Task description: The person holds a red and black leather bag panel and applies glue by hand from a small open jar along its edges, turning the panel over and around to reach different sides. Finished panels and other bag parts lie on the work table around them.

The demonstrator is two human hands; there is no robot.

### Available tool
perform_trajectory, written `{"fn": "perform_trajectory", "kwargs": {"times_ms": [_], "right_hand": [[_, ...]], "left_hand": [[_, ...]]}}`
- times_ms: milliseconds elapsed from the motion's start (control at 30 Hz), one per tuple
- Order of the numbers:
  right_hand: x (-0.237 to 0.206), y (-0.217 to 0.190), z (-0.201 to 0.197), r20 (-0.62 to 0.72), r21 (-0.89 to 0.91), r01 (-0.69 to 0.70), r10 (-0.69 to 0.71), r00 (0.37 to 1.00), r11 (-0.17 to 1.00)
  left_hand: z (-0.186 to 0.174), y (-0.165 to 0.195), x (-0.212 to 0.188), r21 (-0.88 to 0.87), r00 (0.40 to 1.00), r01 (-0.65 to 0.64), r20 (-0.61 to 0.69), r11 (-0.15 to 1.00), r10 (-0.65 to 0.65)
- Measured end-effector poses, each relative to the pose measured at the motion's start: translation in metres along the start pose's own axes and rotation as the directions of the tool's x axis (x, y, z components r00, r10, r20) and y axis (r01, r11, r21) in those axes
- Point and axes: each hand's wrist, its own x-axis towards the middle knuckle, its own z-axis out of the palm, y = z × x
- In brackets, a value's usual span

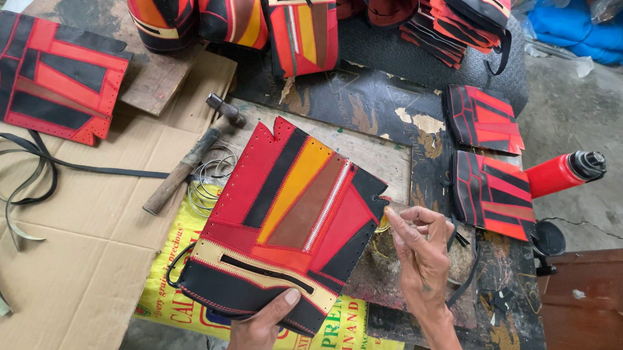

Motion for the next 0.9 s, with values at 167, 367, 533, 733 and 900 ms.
{"fn": "perform_trajectory", "kwargs": {"times_ms": [167,367,533,733,900], "right_hand": [[0.002,0.0,-0.001,-0.006,-0.057,0.008,-0.008,1.0,0.998],[0.002,0.004,0.0,-0.007,-0.022,-0.01,0.009,1.0,1.0],[-0.005,0.0,-0.003,-0.002,-0.156,0.138,-0.14,0.99,0.978],[-0.005,-0.004,-0.004,-0.006,-0.179,0.111,-0.114,0.993,0.978],[-0.004,-0.007,-0.007,0.01,-0.218,0.144,-0.145,0.989,0.965]], "left_hand": [[0.0,0.002,0.0,-0.065,0.999,0.047,0.008,0.997,-0.047],[-0.001,-0.002,-0.001,-0.078,0.997,0.076,-0.002,0.994,-0.077],[-0.002,0.0,0.0,0.058,1.0,-0.001,0.023,0.998,0.0],[-0.004,0.003,0.005,0.534,0.807,-0.579,0.268,0.616,0.527],[0.0,0.001,0.002,-0.023,0.998,-0.046,0.033,0.999,0.047]]}}
